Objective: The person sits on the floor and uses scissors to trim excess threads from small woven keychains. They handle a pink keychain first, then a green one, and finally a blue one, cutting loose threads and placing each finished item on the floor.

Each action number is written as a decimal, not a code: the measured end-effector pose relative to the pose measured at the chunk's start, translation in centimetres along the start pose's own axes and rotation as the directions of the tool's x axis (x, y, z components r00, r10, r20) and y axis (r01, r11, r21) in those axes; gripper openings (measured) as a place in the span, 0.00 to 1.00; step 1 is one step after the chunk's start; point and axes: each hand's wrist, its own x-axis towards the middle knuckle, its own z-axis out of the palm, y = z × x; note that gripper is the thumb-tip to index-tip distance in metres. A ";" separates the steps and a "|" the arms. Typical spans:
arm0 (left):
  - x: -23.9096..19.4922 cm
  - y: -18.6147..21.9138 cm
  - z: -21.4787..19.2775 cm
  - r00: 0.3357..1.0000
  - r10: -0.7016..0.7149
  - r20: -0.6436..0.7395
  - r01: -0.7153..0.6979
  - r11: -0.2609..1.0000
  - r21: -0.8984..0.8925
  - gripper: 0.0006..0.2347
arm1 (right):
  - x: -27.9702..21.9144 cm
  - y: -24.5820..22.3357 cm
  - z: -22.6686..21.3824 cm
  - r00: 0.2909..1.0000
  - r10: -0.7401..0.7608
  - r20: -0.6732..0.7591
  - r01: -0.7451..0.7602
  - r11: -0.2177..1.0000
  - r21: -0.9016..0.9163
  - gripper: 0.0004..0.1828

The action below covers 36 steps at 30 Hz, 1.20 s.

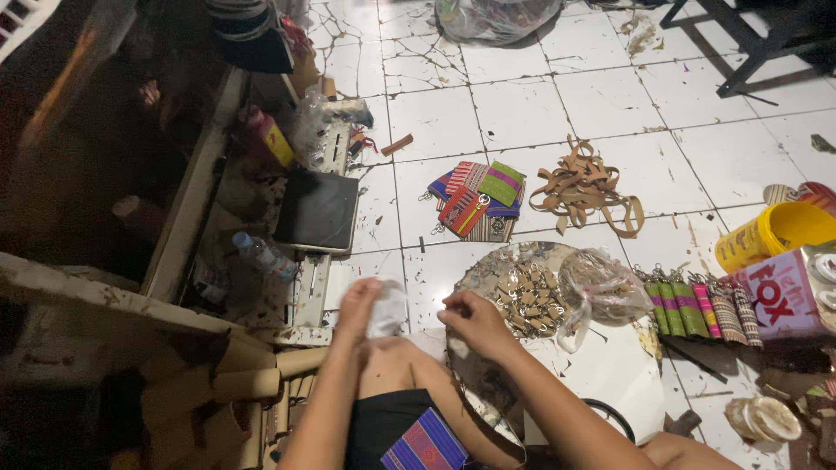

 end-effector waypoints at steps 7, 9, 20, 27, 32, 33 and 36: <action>4.8 -2.1 -11.8 0.902 0.219 -0.373 0.039 0.817 0.575 0.23 | -8.4 1.9 -5.9 0.997 0.008 -0.071 -0.021 0.983 -0.182 0.15; 2.5 -1.0 -11.8 0.926 0.228 -0.302 0.058 0.701 0.711 0.20 | -10.4 4.6 -8.1 0.978 -0.131 -0.164 0.082 0.958 -0.274 0.15; -7.4 -1.0 -7.7 0.999 -0.046 -0.018 0.047 0.777 0.628 0.28 | -20.9 10.9 -16.7 0.836 0.014 -0.548 -0.293 0.857 -0.424 0.12; -8.9 -3.2 -6.4 0.978 -0.074 0.197 -0.108 0.630 0.769 0.27 | -24.8 16.7 -20.6 0.821 -0.044 -0.570 -0.306 0.808 -0.503 0.14; -10.4 -3.1 -6.3 0.983 -0.027 0.179 -0.126 0.611 0.782 0.27 | -27.7 13.9 -20.6 0.787 0.103 -0.609 -0.449 0.773 -0.449 0.13; -10.5 -3.0 -6.3 0.981 0.021 0.194 -0.165 0.624 0.764 0.27 | -28.0 13.5 -20.6 0.762 0.153 -0.629 -0.505 0.749 -0.429 0.14; -11.5 -2.8 -6.6 0.978 0.029 0.207 -0.180 0.624 0.760 0.27 | -28.7 12.7 -20.3 0.735 0.203 -0.647 -0.566 0.708 -0.423 0.17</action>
